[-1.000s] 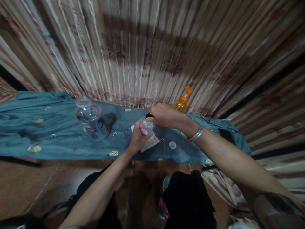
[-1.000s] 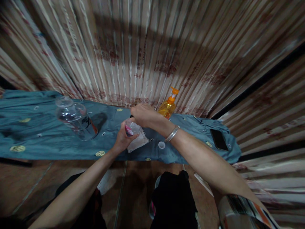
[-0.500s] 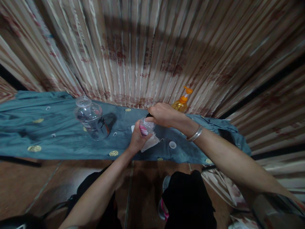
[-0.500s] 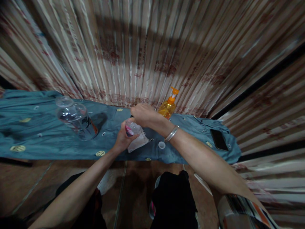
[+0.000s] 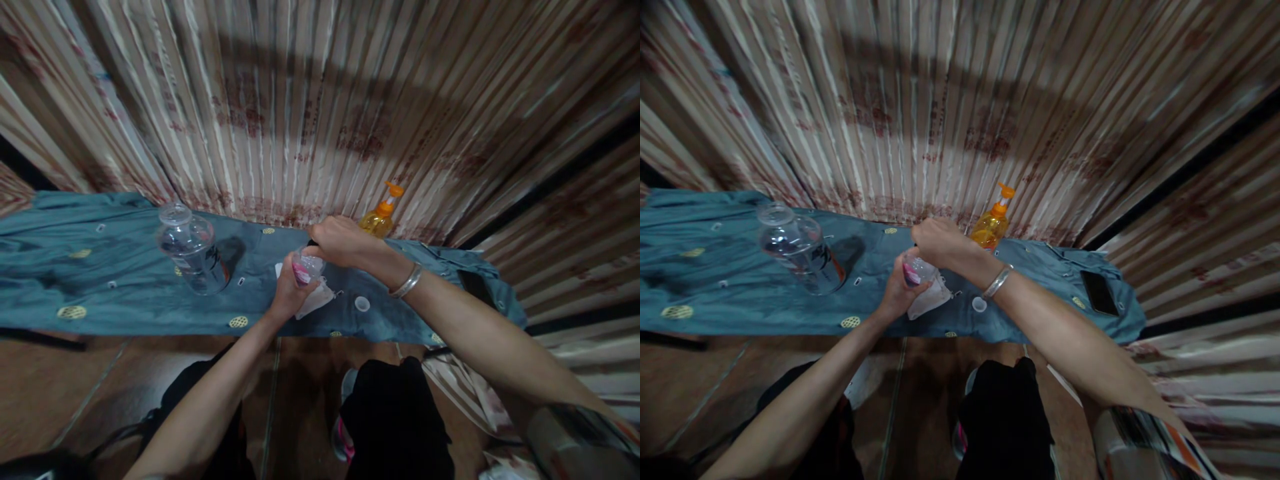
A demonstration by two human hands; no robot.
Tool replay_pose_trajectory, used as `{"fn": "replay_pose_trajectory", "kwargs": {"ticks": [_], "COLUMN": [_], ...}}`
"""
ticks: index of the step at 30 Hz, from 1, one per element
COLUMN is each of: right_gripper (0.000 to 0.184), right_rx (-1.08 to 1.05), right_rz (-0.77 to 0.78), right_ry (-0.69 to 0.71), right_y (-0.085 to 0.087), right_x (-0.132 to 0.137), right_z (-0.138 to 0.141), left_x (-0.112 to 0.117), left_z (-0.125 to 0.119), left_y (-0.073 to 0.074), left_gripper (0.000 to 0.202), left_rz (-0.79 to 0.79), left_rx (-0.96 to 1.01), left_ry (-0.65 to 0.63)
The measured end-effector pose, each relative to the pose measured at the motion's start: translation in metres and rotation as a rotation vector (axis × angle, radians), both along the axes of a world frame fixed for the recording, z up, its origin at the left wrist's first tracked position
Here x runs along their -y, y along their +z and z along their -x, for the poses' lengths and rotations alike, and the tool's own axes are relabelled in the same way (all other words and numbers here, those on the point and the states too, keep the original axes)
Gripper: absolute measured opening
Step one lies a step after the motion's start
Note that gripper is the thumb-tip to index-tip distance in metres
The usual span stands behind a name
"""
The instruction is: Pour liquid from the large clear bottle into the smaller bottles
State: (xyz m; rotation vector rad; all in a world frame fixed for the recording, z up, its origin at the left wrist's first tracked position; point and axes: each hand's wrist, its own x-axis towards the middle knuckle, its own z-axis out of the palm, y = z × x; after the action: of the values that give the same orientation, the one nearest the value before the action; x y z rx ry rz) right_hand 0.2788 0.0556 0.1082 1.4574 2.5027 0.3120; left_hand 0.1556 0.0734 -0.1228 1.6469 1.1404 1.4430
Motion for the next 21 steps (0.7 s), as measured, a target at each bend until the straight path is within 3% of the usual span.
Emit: {"fn": "replay_pose_trajectory", "kwargs": {"ticks": [10, 16, 19, 21], "right_gripper": [0.034, 0.044, 0.04, 0.037], "right_rx": [-0.012, -0.235, -0.448, -0.503], "right_rz": [0.035, 0.066, 0.046, 0.049], "right_ry": [0.013, -0.066, -0.157, -0.246], "right_y": [-0.003, -0.006, -0.024, -0.048], "right_x": [-0.001, 0.001, 0.002, 0.003], "right_z": [0.0, -0.01, -0.027, -0.037], "left_x": [0.002, 0.005, 0.005, 0.003], "left_z": [0.0, 0.004, 0.007, 0.011], "left_y": [0.004, 0.012, 0.014, 0.014], "left_gripper": [0.086, 0.088, 0.091, 0.082], "left_rz": [0.02, 0.089, 0.118, 0.134], "left_rx": [0.021, 0.013, 0.011, 0.008], "left_ry": [-0.013, 0.023, 0.054, 0.075]}}
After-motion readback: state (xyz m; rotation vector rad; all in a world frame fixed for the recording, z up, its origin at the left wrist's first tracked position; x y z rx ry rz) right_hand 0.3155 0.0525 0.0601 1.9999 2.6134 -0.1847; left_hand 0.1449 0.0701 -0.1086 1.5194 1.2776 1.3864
